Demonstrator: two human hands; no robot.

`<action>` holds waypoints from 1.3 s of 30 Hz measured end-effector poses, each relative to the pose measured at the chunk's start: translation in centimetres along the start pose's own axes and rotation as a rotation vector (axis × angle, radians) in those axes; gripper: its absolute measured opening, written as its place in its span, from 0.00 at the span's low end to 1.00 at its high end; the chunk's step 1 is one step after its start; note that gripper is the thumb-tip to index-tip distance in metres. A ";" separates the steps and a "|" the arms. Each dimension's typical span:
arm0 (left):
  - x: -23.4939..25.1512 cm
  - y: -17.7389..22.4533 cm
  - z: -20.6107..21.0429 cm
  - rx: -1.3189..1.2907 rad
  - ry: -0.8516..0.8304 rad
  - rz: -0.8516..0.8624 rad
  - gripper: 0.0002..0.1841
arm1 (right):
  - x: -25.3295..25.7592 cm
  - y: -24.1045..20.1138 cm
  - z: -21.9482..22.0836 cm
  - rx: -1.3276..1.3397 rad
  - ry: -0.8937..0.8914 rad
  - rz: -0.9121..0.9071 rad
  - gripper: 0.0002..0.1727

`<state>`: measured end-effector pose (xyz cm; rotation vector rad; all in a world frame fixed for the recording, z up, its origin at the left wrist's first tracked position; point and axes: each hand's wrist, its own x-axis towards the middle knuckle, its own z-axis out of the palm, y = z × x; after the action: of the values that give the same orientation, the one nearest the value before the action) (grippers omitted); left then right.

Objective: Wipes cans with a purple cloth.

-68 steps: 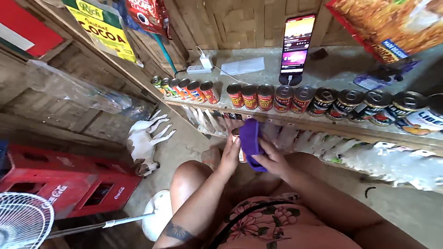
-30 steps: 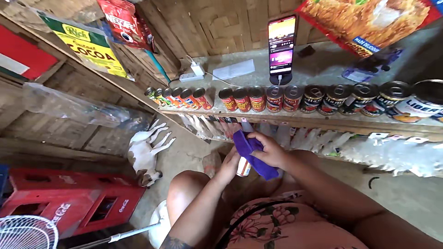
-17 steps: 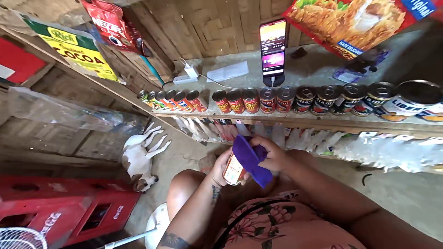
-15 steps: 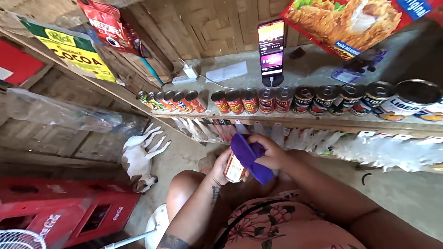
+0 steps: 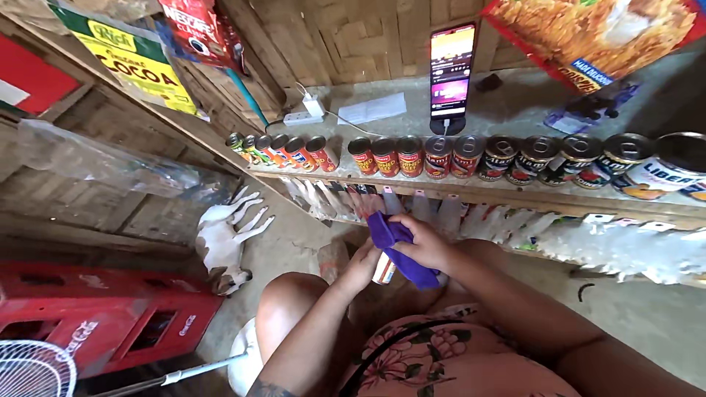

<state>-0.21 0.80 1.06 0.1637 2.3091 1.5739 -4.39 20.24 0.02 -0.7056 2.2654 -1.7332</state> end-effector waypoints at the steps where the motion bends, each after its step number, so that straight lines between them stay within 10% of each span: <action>1: -0.3 0.4 0.0 -0.053 -0.011 -0.023 0.28 | -0.2 0.0 0.2 0.014 0.012 -0.032 0.24; 8: -1.4 0.9 -0.2 -0.530 -0.110 -0.073 0.25 | -1.1 -0.7 0.4 0.126 0.118 -0.352 0.21; 13: 0.0 0.1 -0.8 -0.934 -0.614 0.080 0.26 | -1.6 -1.6 -0.2 0.148 0.158 -0.641 0.13; 18: 0.8 0.0 -0.6 -1.031 -0.732 0.060 0.26 | -1.7 -1.6 -0.6 0.152 0.164 -0.683 0.13; 39: -0.8 1.3 0.7 -0.576 -0.081 0.018 0.23 | -1.4 -1.0 0.4 0.065 0.254 -0.431 0.18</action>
<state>0.65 1.71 2.14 0.1009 1.7103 2.1190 -2.79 20.34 0.65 -1.0804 2.3276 -2.1893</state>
